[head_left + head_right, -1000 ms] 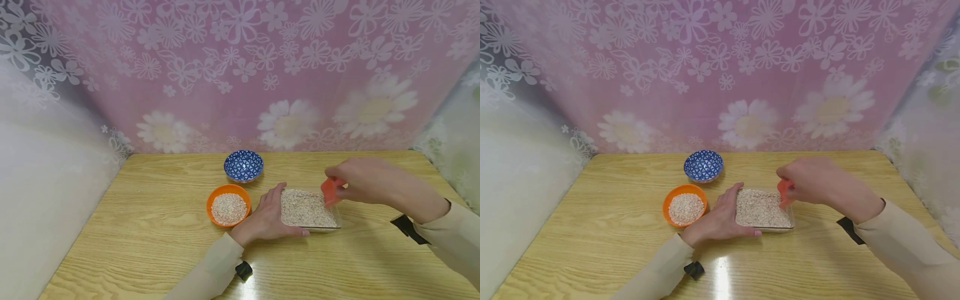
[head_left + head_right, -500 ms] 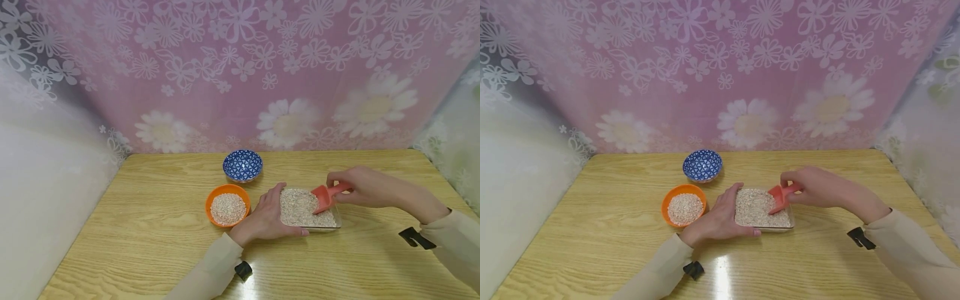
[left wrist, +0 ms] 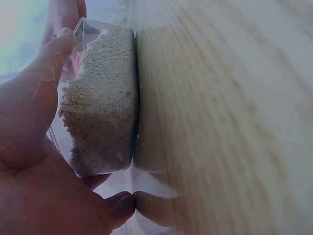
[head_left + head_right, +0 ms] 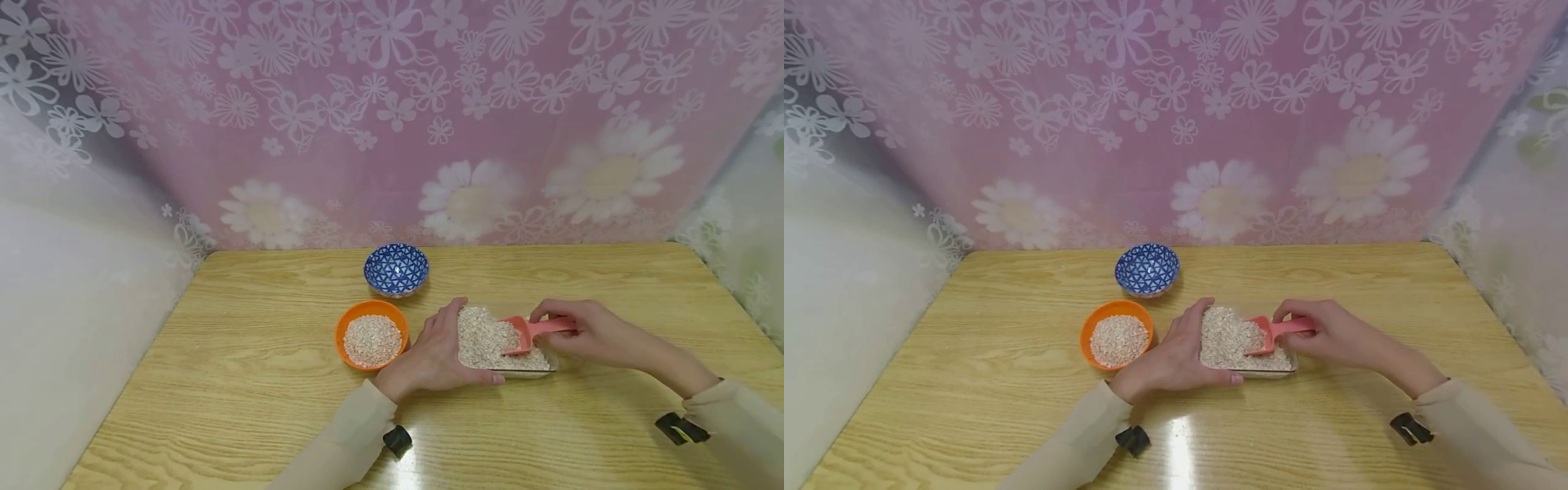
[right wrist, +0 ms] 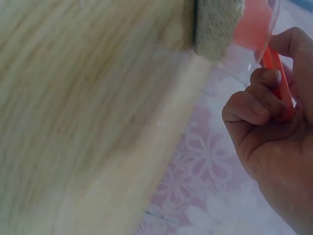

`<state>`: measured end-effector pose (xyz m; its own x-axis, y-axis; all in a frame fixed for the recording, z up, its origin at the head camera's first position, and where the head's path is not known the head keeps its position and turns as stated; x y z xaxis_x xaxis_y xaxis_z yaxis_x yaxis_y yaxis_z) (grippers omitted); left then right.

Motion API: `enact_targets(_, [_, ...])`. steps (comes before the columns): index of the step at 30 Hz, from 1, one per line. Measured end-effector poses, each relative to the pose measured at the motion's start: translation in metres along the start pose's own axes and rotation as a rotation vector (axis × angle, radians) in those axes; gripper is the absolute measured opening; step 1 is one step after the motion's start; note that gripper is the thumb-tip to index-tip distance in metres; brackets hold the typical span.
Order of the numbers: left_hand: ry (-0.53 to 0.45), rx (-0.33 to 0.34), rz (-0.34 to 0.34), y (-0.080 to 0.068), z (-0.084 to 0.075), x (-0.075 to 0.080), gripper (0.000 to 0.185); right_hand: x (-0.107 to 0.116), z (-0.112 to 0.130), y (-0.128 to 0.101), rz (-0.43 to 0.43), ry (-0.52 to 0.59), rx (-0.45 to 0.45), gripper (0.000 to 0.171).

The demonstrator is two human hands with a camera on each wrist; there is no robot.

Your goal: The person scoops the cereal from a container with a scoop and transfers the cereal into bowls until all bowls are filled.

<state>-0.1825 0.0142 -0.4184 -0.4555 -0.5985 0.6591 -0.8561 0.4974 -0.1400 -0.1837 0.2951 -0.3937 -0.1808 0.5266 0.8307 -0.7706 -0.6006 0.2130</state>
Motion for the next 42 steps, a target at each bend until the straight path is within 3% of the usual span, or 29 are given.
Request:
enact_targets(8, [0.002, -0.001, 0.002, 0.0, -0.001, 0.0, 0.126, -0.003, 0.001, -0.005, -0.019, 0.013, -0.022, 0.035])
enact_targets(17, [-0.006, -0.004, 0.007, 0.0, -0.002, 0.001, 0.127, 0.002, -0.007, -0.02, -0.098, -0.006, -0.051, 0.038])
enact_targets(26, [0.018, -0.043, -0.018, -0.005, -0.006, 0.004, 0.127, 0.006, -0.009, -0.027, -0.127, 0.111, -0.092, 0.033])
enact_targets(34, [-0.039, -0.141, -0.119, -0.017, -0.015, 0.025, 0.104, 0.007, -0.009, -0.028, -0.167, 0.16, -0.128, 0.031])
enact_targets(42, [-0.102, -0.17, -0.233, -0.038, 0.009, 0.056, 0.086, 0.006, -0.004, -0.027, -0.195, 0.17, -0.217, 0.025])
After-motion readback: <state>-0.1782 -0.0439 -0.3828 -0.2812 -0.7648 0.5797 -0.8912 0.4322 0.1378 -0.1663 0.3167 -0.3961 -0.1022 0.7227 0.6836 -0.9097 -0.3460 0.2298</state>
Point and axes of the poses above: each hand's wrist, its own y-axis towards the middle knuckle, its own x-axis out of the back of the hand, z = x × y, the point moved 1 cm from there along y, towards the middle knuckle, and after that the axes turned 6 degrees about -y, right-handed, at the moved point
